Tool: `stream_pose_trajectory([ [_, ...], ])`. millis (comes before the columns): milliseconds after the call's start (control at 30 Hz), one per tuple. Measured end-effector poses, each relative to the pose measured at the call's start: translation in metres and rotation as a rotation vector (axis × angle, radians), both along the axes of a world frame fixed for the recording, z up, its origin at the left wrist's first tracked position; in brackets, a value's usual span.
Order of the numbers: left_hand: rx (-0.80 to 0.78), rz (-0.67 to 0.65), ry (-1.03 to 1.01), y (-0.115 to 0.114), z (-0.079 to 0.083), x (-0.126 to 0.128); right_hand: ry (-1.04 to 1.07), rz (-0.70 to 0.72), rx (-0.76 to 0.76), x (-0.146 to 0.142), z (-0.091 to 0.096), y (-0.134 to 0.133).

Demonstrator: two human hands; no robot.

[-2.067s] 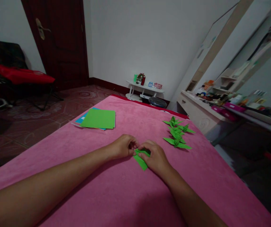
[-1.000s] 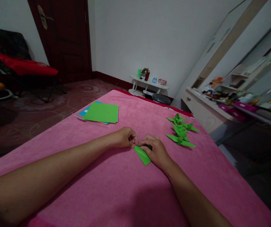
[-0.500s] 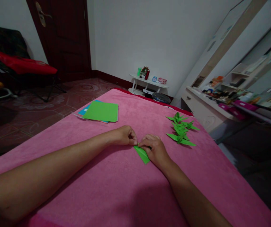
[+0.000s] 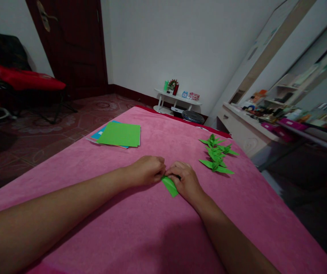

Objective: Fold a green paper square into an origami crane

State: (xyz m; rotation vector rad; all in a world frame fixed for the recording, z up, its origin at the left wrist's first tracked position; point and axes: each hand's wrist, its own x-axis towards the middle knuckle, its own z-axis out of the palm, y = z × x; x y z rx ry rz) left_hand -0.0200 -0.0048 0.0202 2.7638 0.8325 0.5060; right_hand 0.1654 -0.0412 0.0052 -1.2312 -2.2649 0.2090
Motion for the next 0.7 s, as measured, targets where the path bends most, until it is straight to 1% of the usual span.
stream_pose_trajectory([
  [100,0.069,-0.030,0.056,-0.002,0.003,-0.003,-0.005,-0.013,-0.004,0.000,0.000,0.000],
  [167,0.062,-0.042,0.043,-0.001,0.004,-0.004,-0.006,-0.011,-0.007,0.000,0.000,0.001],
  [233,-0.011,-0.039,-0.010,0.003,0.003,-0.006,-0.004,-0.002,-0.009,-0.001,-0.001,0.002],
  [367,-0.267,0.013,-0.134,0.010,-0.002,-0.008,0.005,-0.002,-0.006,-0.001,-0.002,0.002],
  [433,-0.334,0.023,-0.171,0.012,-0.005,-0.008,0.009,-0.010,-0.011,0.000,-0.001,0.002],
  [567,-0.322,-0.002,-0.189,0.014,-0.010,-0.008,0.036,-0.050,-0.009,0.005,0.004,-0.002],
  [700,-0.287,-0.013,-0.168,0.015,-0.013,-0.007,0.027,-0.039,-0.004,0.010,0.004,-0.003],
])
